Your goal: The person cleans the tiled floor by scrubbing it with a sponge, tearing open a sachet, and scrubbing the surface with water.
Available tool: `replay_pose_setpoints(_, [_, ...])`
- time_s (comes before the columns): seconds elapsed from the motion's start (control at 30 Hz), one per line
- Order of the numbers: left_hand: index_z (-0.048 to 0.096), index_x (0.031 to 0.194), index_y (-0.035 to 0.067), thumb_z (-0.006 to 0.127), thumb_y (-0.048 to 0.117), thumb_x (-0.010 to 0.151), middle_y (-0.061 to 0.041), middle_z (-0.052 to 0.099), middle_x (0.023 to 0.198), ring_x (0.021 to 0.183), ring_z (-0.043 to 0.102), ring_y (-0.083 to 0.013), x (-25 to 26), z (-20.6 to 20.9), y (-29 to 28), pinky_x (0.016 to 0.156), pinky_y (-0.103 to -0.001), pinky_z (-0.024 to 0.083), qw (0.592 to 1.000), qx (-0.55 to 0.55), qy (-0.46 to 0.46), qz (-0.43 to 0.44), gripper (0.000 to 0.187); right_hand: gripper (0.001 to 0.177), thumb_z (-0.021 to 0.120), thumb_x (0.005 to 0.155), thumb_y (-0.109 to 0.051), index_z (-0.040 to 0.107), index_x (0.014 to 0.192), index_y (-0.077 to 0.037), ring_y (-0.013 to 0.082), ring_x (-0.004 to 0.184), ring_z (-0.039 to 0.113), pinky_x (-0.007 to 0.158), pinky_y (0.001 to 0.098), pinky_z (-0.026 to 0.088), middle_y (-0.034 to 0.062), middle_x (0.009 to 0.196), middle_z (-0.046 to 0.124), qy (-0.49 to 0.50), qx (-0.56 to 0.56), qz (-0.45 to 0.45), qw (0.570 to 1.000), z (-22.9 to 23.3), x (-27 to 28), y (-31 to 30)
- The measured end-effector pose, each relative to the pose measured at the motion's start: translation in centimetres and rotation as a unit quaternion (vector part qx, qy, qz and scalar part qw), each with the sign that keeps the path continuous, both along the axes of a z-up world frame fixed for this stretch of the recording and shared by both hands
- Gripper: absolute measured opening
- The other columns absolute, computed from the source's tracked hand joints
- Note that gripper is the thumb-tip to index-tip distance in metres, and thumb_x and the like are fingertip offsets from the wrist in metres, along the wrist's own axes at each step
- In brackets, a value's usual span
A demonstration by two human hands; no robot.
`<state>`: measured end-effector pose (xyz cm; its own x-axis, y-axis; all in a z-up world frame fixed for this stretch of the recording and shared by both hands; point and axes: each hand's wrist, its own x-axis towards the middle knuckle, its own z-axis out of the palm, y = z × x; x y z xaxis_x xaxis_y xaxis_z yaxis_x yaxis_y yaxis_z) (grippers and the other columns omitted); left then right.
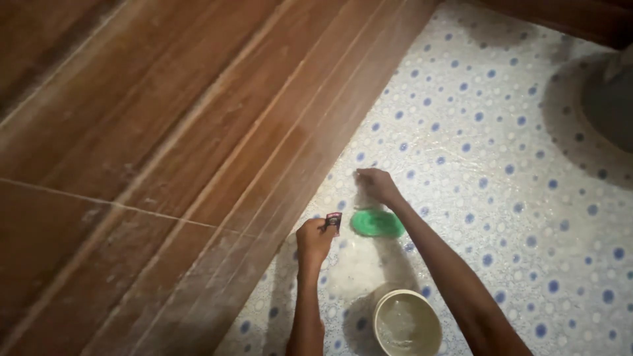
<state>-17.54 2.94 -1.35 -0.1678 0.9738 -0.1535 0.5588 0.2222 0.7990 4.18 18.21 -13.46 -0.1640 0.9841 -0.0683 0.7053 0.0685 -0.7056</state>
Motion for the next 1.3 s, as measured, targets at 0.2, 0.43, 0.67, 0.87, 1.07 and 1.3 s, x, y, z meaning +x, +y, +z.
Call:
replay_pose_setpoints(0.2, [0.077,0.079,0.002,0.075,0.018,0.078,-0.015,0.066,0.067,0.061,0.067,-0.0235,-0.1,-0.3,-0.1,0.061,-0.037,0.05,0.998,0.051,-0.03,0.007,0.015,0.036,0.07,0.095,-0.027,0.071,0.128,-0.013,0.0221,0.102,0.074,0.09,0.0338,0.061,0.0107,0.112,0.076,0.202,-0.129,-0.078,0.968,3.2,0.5,-2.7])
replay_pose_setpoints(0.43, [0.077,0.086,0.001,0.074,0.016,0.082,-0.013,0.068,0.078,0.066,0.07,-0.0206,1.5,0.1,0.3,0.064,-0.034,0.053,0.995,0.066,-0.064,0.037,0.015,0.042,0.067,0.095,-0.022,0.068,0.133,-0.005,0.0238,0.118,0.071,0.109,0.0357,0.051,0.0136,0.119,0.077,0.331,-0.178,-0.011,0.926,9.9,4.8,-4.2])
replay_pose_setpoints(0.67, [0.075,0.089,-0.001,0.074,0.015,0.083,-0.011,0.066,0.079,0.067,0.067,-0.0209,2.3,1.2,0.4,0.065,-0.034,0.051,0.995,0.042,-0.078,0.041,0.017,0.046,0.075,0.091,-0.026,0.063,0.134,-0.012,0.0235,0.117,0.064,0.102,0.0422,0.053,0.0092,0.13,0.066,0.253,-0.168,-0.087,0.949,5.8,5.2,-5.0])
replay_pose_setpoints(0.87, [0.074,0.087,-0.002,0.074,0.015,0.082,-0.011,0.065,0.079,0.068,0.065,-0.0214,2.9,1.3,0.3,0.065,-0.035,0.05,0.997,0.029,-0.057,0.037,0.017,0.032,0.079,0.082,-0.024,0.077,0.111,-0.011,0.0246,0.102,0.071,0.093,0.0416,0.06,0.009,0.111,0.074,0.129,-0.125,0.101,0.978,8.0,4.8,-8.7])
replay_pose_setpoints(1.07, [0.074,0.088,-0.001,0.073,0.014,0.082,-0.011,0.066,0.08,0.067,0.065,-0.0199,2.8,1.3,0.9,0.064,-0.034,0.05,0.995,0.052,-0.071,0.042,0.016,0.027,0.073,0.075,-0.007,0.074,0.101,-0.011,0.0248,0.106,0.064,0.089,0.0384,0.059,0.0093,0.111,0.07,-0.082,-0.051,0.16,0.982,9.5,2.7,-10.1])
replay_pose_setpoints(1.3, [0.075,0.088,-0.001,0.072,0.011,0.081,-0.01,0.067,0.081,0.068,0.065,-0.0178,3.1,1.3,1.0,0.065,-0.032,0.05,0.994,0.047,-0.078,0.054,0.014,0.036,0.081,0.077,-0.013,0.074,0.113,-0.011,0.0347,0.104,0.058,0.088,0.0438,0.054,0.017,0.116,0.069,-0.076,0.29,-0.048,0.953,4.8,3.3,-2.9])
